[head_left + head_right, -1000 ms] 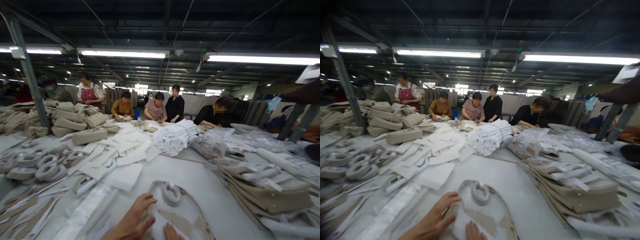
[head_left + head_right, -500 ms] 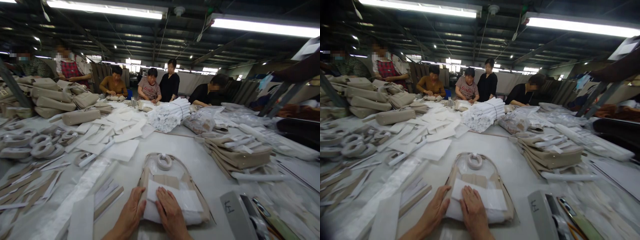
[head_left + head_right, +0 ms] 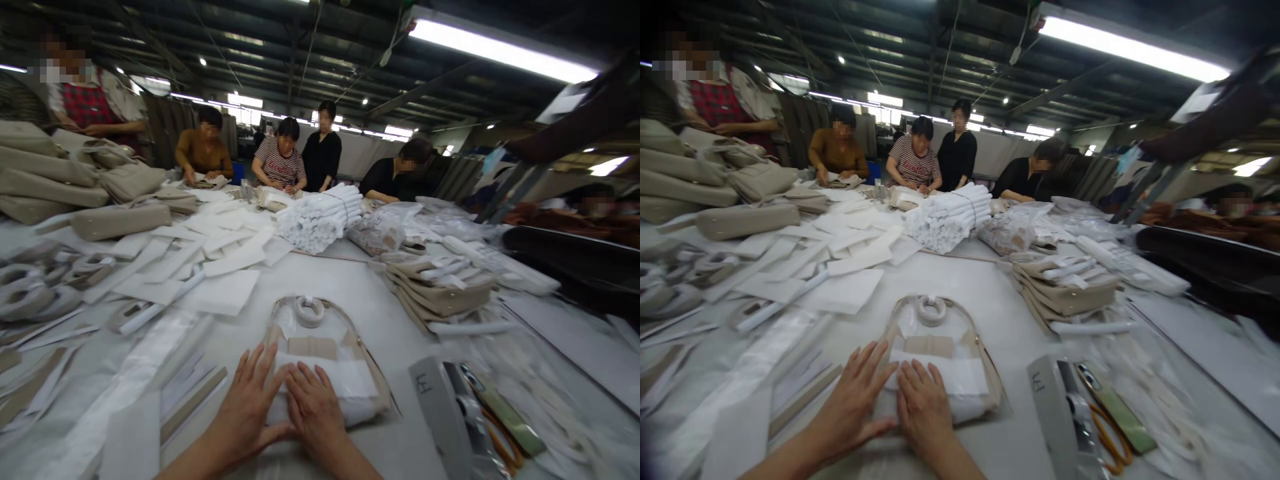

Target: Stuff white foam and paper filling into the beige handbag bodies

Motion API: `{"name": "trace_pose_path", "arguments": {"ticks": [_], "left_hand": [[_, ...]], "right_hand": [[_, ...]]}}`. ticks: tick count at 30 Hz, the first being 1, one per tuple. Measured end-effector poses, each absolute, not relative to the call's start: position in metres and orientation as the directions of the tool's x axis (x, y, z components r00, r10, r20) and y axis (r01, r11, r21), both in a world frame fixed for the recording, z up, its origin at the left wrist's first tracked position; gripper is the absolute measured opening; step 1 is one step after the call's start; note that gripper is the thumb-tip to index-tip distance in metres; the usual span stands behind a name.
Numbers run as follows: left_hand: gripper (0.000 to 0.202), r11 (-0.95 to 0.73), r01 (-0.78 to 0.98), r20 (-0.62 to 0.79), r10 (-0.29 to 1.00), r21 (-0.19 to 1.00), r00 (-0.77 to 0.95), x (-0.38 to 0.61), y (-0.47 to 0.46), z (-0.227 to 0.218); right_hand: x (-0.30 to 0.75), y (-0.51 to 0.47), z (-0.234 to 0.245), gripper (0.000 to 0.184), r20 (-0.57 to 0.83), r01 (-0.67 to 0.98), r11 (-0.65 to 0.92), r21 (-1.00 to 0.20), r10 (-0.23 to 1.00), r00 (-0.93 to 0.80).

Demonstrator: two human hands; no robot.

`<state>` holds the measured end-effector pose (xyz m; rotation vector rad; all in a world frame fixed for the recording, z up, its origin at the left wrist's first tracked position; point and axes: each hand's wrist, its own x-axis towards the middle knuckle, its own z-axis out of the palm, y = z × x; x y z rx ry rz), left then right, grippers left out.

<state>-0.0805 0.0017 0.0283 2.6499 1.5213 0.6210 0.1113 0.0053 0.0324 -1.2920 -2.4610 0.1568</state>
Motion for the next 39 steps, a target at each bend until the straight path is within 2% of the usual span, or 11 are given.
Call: {"name": "trace_pose_path", "arguments": {"ticks": [2, 4, 10, 14, 15, 19, 25, 31, 34, 37, 39], "left_hand": [[0.083, -0.606, 0.783, 0.301, 0.779, 0.140, 0.549, -0.077, 0.008, 0.025], [0.081, -0.641, 0.759, 0.273, 0.755, 0.114, 0.596, -0.075, 0.014, 0.011], [0.083, -0.640, 0.754, 0.306, 0.754, 0.146, 0.581, -0.080, 0.018, -0.024], [0.079, -0.649, 0.733, 0.341, 0.749, 0.203, 0.568, -0.084, 0.015, -0.020], [0.078, -0.649, 0.729, 0.338, 0.751, 0.218, 0.567, -0.084, 0.015, -0.018], [0.076, -0.616, 0.732, 0.310, 0.784, 0.289, 0.537, -0.084, 0.012, -0.016], [0.086, -0.529, 0.723, 0.250, 0.848, 0.444, 0.467, -0.082, 0.009, -0.014], [0.086, -0.505, 0.701, 0.203, 0.858, 0.504, 0.473, -0.081, 0.010, -0.014], [0.084, -0.536, 0.698, 0.232, 0.841, 0.475, 0.488, -0.080, 0.011, -0.012], [0.080, -0.606, 0.715, 0.260, 0.796, 0.348, 0.547, -0.079, 0.013, 0.003], [0.079, -0.663, 0.697, 0.212, 0.749, 0.274, 0.628, -0.078, 0.015, 0.015]], "right_hand": [[0.111, 0.003, 0.029, 0.042, 0.254, 0.774, 0.568, -0.280, 0.821, -0.511], [0.111, 0.001, 0.028, 0.041, 0.257, 0.781, 0.553, -0.290, 0.831, -0.493], [0.129, 0.005, 0.047, 0.046, 0.145, 0.738, 0.581, -0.343, 0.809, -0.570], [0.147, 0.021, 0.057, 0.070, 0.079, 0.798, 0.492, -0.347, 0.864, -0.498], [0.150, 0.025, 0.057, 0.070, 0.067, 0.803, 0.487, -0.345, 0.866, -0.496], [0.149, 0.034, 0.050, 0.051, 0.109, 0.759, 0.533, -0.373, 0.838, -0.535], [0.148, 0.041, 0.042, 0.055, 0.120, 0.727, 0.566, -0.389, 0.813, -0.569], [0.148, 0.050, 0.029, 0.058, 0.145, 0.684, 0.601, -0.414, 0.785, -0.602], [0.145, 0.051, 0.028, 0.057, 0.137, 0.690, 0.605, -0.397, 0.782, -0.608], [0.142, 0.049, 0.031, 0.051, 0.170, 0.689, 0.624, -0.368, 0.774, -0.610], [0.141, 0.047, 0.033, 0.050, 0.208, 0.675, 0.650, -0.348, 0.756, -0.621]]}}
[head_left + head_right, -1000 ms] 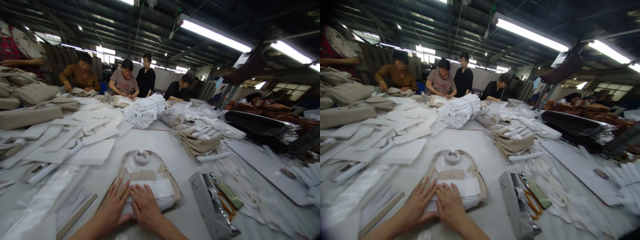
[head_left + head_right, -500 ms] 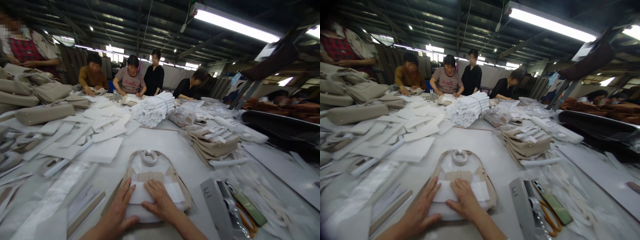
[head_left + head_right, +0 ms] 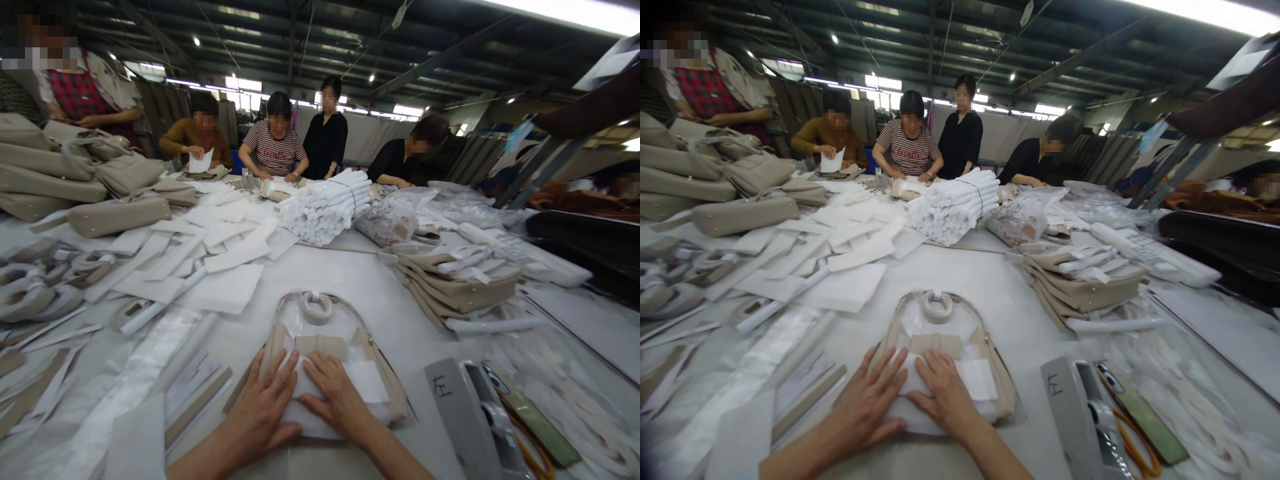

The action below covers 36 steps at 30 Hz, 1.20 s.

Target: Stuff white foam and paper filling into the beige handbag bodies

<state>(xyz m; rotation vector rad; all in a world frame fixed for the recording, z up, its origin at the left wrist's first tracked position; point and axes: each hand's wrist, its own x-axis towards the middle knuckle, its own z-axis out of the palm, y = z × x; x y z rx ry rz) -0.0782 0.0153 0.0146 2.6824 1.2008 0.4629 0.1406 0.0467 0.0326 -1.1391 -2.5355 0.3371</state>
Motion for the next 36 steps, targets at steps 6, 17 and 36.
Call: {"name": "trace_pose_path", "arguments": {"ticks": [6, 17, 36], "left_hand": [[0.077, -0.646, 0.699, 0.081, 0.750, 0.307, 0.657, -0.078, 0.015, 0.014], [0.084, -0.650, 0.683, 0.048, 0.735, 0.333, 0.676, -0.077, 0.022, -0.010], [0.068, -0.613, 0.728, 0.128, 0.785, 0.307, 0.607, -0.080, 0.014, 0.008]], "right_hand": [[0.138, 0.051, 0.039, 0.029, 0.196, 0.661, 0.620, -0.424, 0.775, -0.601], [0.088, 0.228, 0.051, 0.029, 0.125, 0.868, 0.169, -0.467, 0.984, -0.124], [0.055, 0.174, 0.110, 0.009, 0.052, 0.587, 0.155, -0.794, 0.981, -0.187]]}}
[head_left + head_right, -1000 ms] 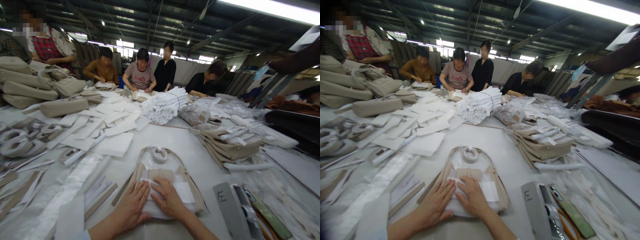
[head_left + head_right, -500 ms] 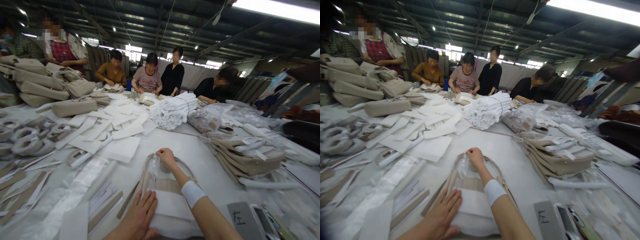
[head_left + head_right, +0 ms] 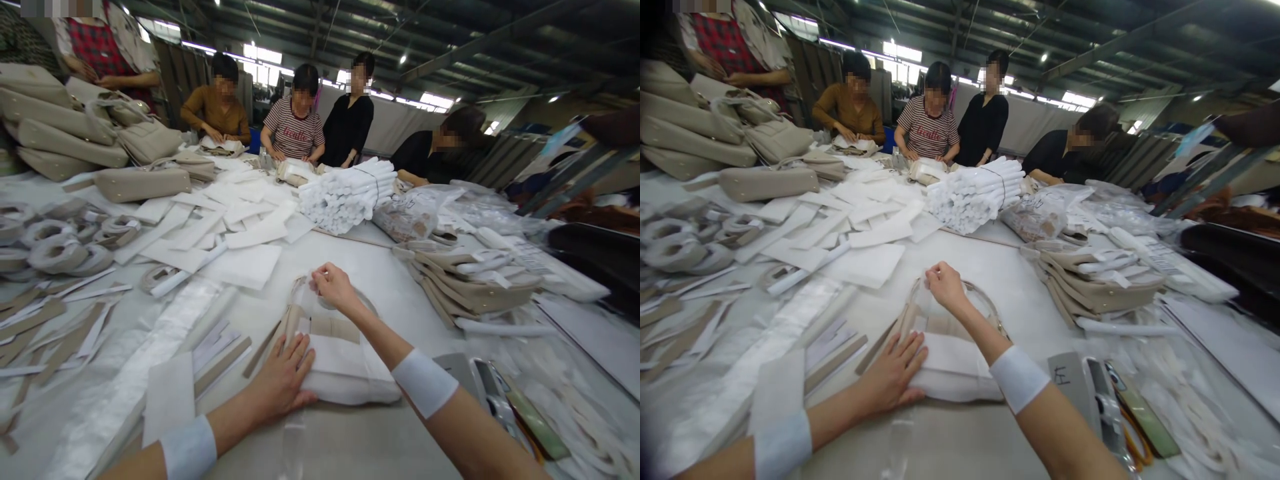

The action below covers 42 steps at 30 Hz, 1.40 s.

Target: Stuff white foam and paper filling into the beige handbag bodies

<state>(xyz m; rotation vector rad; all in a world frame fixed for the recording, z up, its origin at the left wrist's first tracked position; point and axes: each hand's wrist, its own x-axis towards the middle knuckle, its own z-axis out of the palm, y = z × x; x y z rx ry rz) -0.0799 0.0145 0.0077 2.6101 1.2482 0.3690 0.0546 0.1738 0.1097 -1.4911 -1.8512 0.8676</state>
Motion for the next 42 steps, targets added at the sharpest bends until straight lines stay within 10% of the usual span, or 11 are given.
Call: {"name": "trace_pose_path", "arguments": {"ticks": [25, 42], "left_hand": [[0.061, -0.650, 0.696, 0.450, 0.742, 0.304, 0.497, -0.077, 0.013, -0.035], [0.052, -0.639, 0.753, 0.204, 0.767, 0.157, 0.608, -0.084, 0.000, -0.007]], "right_hand": [[0.109, -0.003, 0.010, 0.013, 0.369, 0.487, 0.585, -0.649, 0.801, -0.471], [0.106, -0.005, 0.010, 0.014, 0.490, 0.415, 0.694, -0.588, 0.715, -0.499]]}}
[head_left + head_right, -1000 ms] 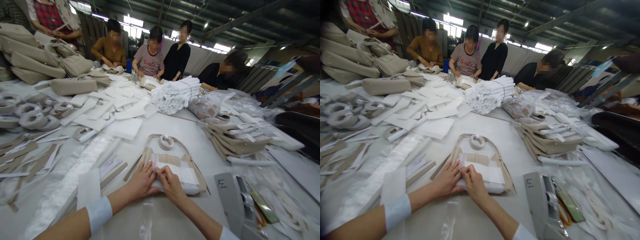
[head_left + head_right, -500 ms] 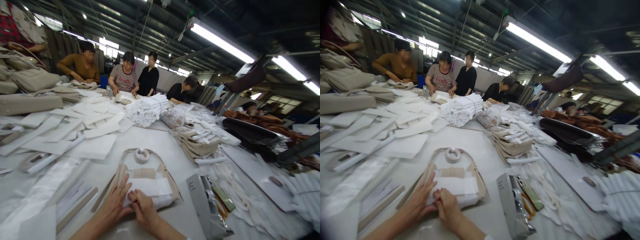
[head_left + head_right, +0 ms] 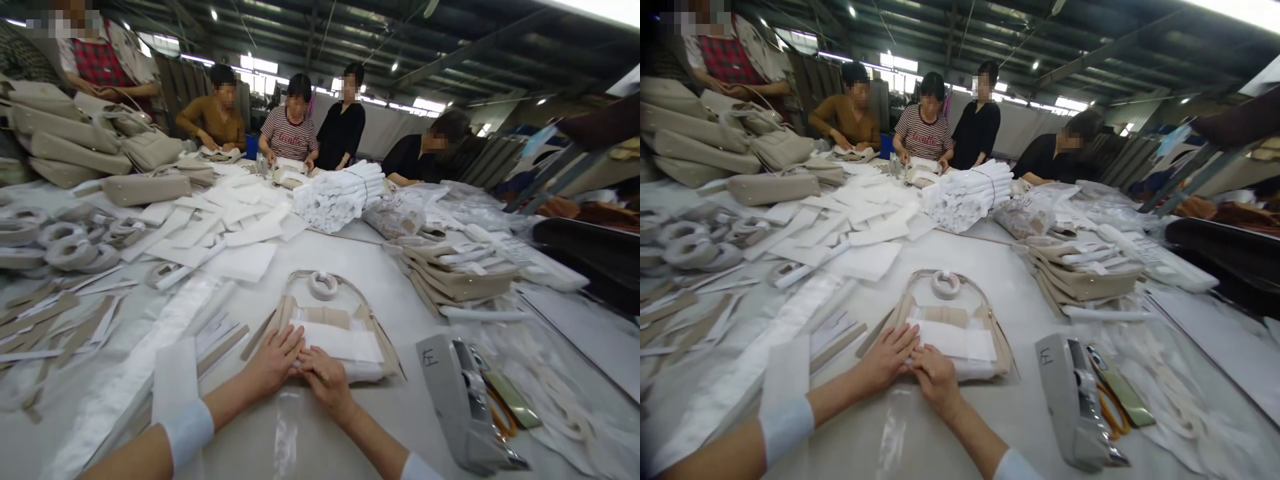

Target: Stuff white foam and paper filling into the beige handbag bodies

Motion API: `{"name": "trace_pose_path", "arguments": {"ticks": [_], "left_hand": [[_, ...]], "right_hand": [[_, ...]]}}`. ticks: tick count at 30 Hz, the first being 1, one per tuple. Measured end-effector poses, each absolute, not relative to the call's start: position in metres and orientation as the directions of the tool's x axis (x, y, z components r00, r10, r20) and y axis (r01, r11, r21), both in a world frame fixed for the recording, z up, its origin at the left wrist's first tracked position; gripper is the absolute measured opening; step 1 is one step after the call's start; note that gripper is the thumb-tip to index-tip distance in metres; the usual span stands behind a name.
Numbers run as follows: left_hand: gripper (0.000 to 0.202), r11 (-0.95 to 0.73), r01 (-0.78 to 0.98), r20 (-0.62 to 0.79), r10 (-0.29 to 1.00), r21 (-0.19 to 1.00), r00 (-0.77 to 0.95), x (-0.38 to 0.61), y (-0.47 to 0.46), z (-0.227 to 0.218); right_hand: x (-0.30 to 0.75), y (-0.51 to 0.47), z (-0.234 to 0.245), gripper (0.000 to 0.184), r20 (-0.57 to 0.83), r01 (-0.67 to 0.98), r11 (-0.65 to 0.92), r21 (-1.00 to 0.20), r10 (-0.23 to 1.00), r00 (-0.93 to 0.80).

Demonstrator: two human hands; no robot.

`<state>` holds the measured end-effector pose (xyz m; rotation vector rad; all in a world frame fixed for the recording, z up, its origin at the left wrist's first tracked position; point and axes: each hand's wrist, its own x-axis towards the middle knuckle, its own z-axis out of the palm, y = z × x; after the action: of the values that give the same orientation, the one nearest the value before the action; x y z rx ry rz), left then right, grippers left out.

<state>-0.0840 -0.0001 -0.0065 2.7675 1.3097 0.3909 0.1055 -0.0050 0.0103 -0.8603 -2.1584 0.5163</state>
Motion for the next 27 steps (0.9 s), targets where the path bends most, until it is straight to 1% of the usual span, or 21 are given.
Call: {"name": "trace_pose_path", "arguments": {"ticks": [2, 6, 8, 9, 12, 13, 14, 17, 19, 21, 23, 25, 27], "left_hand": [[0.054, -0.666, 0.724, 0.214, 0.744, 0.179, 0.633, -0.087, -0.001, -0.007], [0.058, -0.725, 0.643, 0.248, 0.689, 0.248, 0.681, -0.093, -0.001, -0.009], [0.056, -0.740, 0.618, 0.266, 0.673, 0.266, 0.691, -0.094, -0.002, -0.010], [0.057, -0.743, 0.613, 0.269, 0.669, 0.269, 0.693, -0.094, -0.002, -0.010], [0.062, -0.736, 0.623, 0.258, 0.676, 0.264, 0.690, -0.094, -0.003, -0.011], [0.063, -0.731, 0.632, 0.249, 0.682, 0.259, 0.687, -0.094, -0.004, -0.011], [0.063, -0.726, 0.640, 0.237, 0.688, 0.254, 0.686, -0.095, -0.004, -0.011], [0.063, -0.726, 0.639, 0.184, 0.685, 0.254, 0.705, -0.097, -0.007, -0.002], [0.066, -0.723, 0.629, 0.141, 0.681, 0.287, 0.719, -0.096, -0.010, 0.011], [0.059, -0.693, 0.632, 0.123, 0.701, 0.348, 0.702, -0.091, -0.012, 0.023], [0.043, -0.644, 0.659, 0.166, 0.752, 0.389, 0.638, -0.084, -0.014, 0.030], [0.037, -0.612, 0.690, 0.237, 0.789, 0.388, 0.566, -0.076, -0.016, 0.026], [0.038, -0.607, 0.707, 0.291, 0.794, 0.363, 0.533, -0.073, -0.017, 0.015]], "right_hand": [[0.106, -0.008, 0.004, 0.014, 0.529, 0.430, 0.727, -0.535, 0.685, -0.501], [0.109, -0.014, -0.006, 0.018, 0.628, 0.420, 0.827, -0.374, 0.559, -0.541], [0.111, -0.016, -0.002, 0.018, 0.623, 0.405, 0.847, -0.344, 0.529, -0.577], [0.112, -0.016, 0.001, 0.019, 0.605, 0.402, 0.839, -0.367, 0.544, -0.582], [0.115, -0.011, 0.016, 0.027, 0.545, 0.466, 0.737, -0.490, 0.676, -0.496], [0.116, -0.009, 0.019, 0.028, 0.531, 0.504, 0.711, -0.491, 0.703, -0.473], [0.116, -0.008, 0.021, 0.028, 0.522, 0.544, 0.702, -0.460, 0.710, -0.474], [0.116, -0.007, 0.018, 0.026, 0.491, 0.615, 0.736, -0.283, 0.662, -0.566], [0.116, -0.009, 0.011, 0.025, 0.495, 0.638, 0.737, -0.223, 0.649, -0.578], [0.115, -0.012, 0.005, 0.024, 0.509, 0.644, 0.738, -0.205, 0.642, -0.574], [0.113, -0.014, 0.001, 0.025, 0.522, 0.642, 0.739, -0.207, 0.638, -0.567], [0.111, -0.013, -0.001, 0.026, 0.537, 0.644, 0.735, -0.212, 0.639, -0.551], [0.110, -0.012, -0.001, 0.026, 0.540, 0.652, 0.725, -0.220, 0.647, -0.537]]}}
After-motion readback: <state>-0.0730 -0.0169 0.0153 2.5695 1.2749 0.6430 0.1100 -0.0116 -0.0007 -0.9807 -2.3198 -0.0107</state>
